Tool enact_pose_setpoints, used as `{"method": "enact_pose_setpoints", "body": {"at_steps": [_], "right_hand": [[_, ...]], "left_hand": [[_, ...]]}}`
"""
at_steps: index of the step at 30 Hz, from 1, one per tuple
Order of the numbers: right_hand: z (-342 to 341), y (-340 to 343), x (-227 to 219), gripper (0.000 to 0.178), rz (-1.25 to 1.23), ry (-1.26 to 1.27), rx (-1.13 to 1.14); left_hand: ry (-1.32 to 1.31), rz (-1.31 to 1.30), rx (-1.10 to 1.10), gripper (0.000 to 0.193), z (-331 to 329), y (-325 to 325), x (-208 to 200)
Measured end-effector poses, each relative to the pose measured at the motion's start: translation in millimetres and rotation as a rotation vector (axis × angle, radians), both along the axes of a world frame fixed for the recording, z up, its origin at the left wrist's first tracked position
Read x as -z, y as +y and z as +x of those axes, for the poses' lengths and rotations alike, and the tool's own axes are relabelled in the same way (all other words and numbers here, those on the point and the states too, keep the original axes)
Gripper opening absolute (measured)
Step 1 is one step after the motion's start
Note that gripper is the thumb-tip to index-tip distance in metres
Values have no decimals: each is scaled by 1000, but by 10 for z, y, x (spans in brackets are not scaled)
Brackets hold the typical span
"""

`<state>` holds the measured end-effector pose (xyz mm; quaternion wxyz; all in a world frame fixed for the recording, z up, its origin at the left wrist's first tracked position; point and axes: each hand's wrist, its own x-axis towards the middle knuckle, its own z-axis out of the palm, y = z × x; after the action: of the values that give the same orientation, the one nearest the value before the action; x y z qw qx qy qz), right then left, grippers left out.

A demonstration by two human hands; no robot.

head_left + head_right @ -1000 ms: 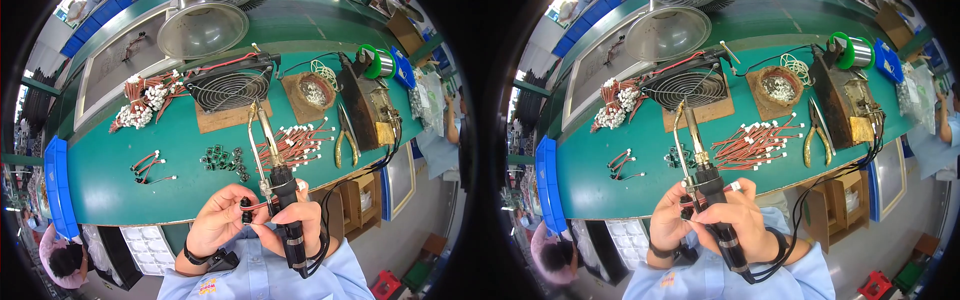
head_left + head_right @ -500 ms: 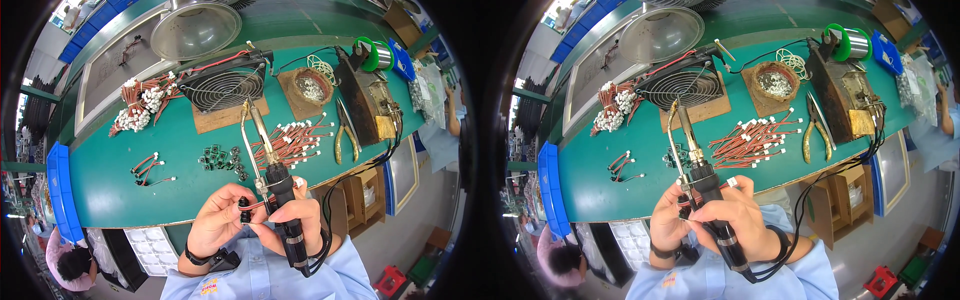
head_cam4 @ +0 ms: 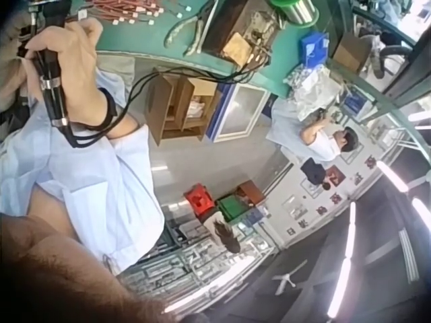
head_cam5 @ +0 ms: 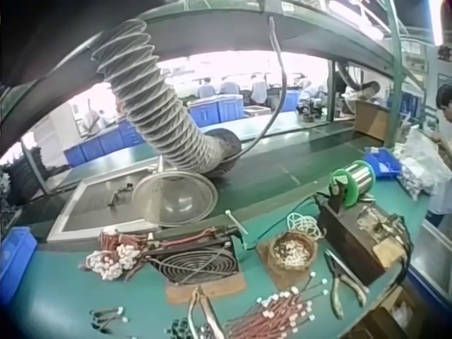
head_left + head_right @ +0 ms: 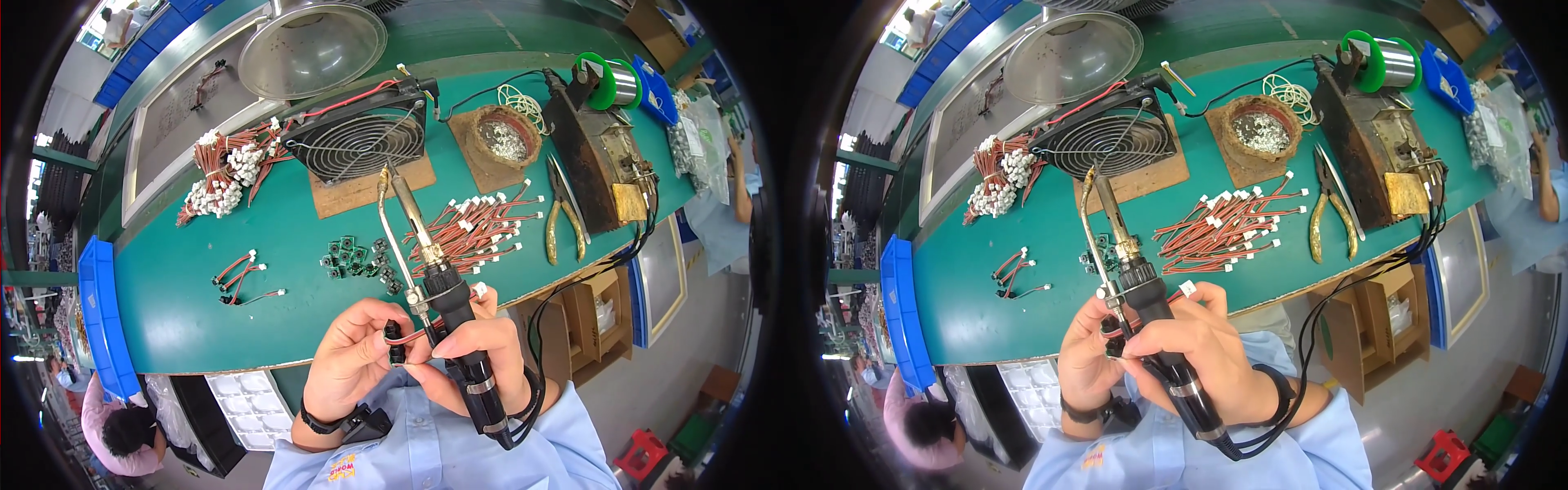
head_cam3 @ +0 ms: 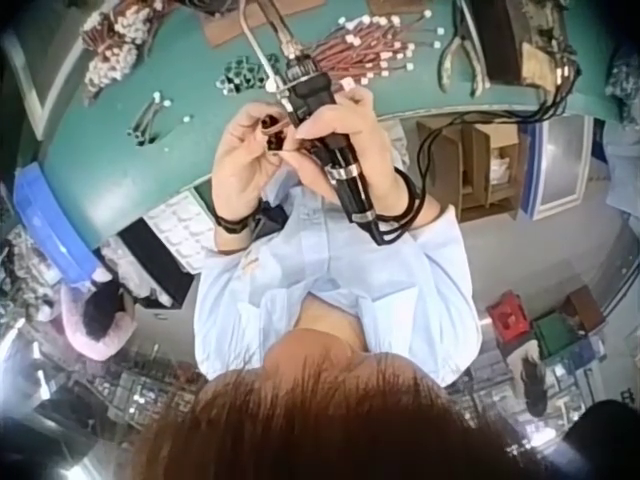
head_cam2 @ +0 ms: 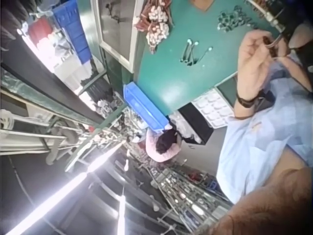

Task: The person joins wires to circuit boards using a soldering iron and then trims the excess wire with pliers. They repeat this process for multiple components, placing each finished assembly onto the work surface.

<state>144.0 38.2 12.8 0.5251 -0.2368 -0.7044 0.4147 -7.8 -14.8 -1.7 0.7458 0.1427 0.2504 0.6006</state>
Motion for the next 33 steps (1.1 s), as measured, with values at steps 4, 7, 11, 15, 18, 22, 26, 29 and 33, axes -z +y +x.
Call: {"method": "enact_pose_setpoints", "body": {"at_steps": [4,7,11,15,18,22,26,29,33], "right_hand": [[-12,26,4,45,19,3,3],[18,34,3,45,4,-10,-28],[13,21,11,46,-13,-12,-27],[9,23,10,46,-27,-3,-23],[19,32,0,45,-30,-3,-26],[33,49,-1,45,-22,-14,-34],[46,46,1,44,-25,-33,-33],[59,41,-5,44,-46,-40,-25],[112,71,-32,44,-102,-153,-110]], "left_hand": [[41,30,11,22,-8,13,-2],[62,27,0,22,-5,6,0],[72,61,-3,22,1,23,7],[93,62,-16,22,8,11,6],[100,61,-24,22,14,12,2],[124,79,-46,22,12,8,-4],[213,83,-78,23,0,-3,-17],[265,85,-79,24,-21,-12,-40],[386,104,-91,25,-32,-38,-91]]}}
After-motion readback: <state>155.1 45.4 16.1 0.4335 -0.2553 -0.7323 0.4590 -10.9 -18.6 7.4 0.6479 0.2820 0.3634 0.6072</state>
